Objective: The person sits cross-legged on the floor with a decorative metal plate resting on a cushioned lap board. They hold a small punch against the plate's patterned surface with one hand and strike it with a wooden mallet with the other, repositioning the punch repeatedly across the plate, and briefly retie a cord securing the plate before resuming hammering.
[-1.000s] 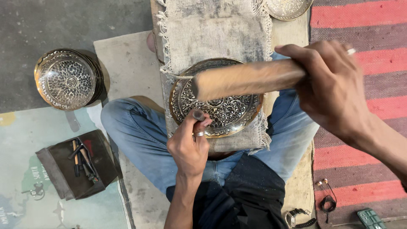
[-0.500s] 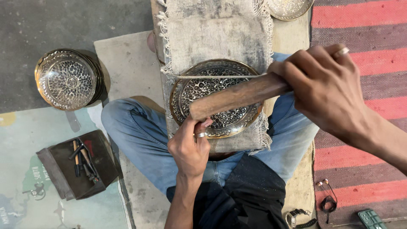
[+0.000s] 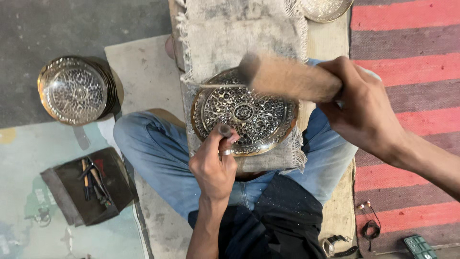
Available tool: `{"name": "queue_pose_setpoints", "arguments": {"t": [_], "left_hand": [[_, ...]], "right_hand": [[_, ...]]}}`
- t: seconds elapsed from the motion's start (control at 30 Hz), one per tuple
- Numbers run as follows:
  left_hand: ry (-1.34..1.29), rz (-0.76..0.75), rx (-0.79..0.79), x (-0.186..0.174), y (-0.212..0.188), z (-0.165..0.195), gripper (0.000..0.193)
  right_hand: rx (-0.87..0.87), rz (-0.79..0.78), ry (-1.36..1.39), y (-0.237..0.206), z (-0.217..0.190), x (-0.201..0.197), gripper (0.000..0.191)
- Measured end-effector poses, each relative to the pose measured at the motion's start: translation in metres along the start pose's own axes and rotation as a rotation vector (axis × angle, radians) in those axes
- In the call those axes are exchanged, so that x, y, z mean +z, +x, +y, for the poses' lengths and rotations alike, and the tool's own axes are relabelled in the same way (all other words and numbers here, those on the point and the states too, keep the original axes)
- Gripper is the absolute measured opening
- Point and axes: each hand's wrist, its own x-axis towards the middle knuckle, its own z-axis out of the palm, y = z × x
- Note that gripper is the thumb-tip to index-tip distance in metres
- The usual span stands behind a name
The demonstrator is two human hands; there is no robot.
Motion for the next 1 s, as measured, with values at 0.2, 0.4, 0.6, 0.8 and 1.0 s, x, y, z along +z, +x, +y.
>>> {"name": "queue_pose_setpoints", "arguments": {"t": [0.2, 0.4, 0.6, 0.8, 1.0], "left_hand": [[0.025, 0.007, 0.010, -0.001, -0.001, -0.002, 0.025], [0.001, 0.001, -0.025, -0.001, 0.000, -0.001, 0.020], [-0.084, 0.039, -0.052, 0.000, 0.002, -0.001, 0.018], [-0.095, 0.016, -0.061, 0.002, 0.002, -0.002, 0.021], [-0.040, 0.017, -0.020, 0.003, 0.000, -0.004, 0.021]], "right_hand": [[0.147, -0.057, 0.051, -0.001, -0.001, 0.001, 0.044], [0.123, -0.004, 0.039, -0.004, 0.001, 0.005, 0.042], [-0.105, 0.000, -0.226, 0.002, 0.004, 0.000, 0.042], [-0.006, -0.011, 0.021, 0.009, -0.010, -0.020, 0.047], [-0.171, 0.041, -0.249, 0.008, -0.010, -0.012, 0.041]]}}
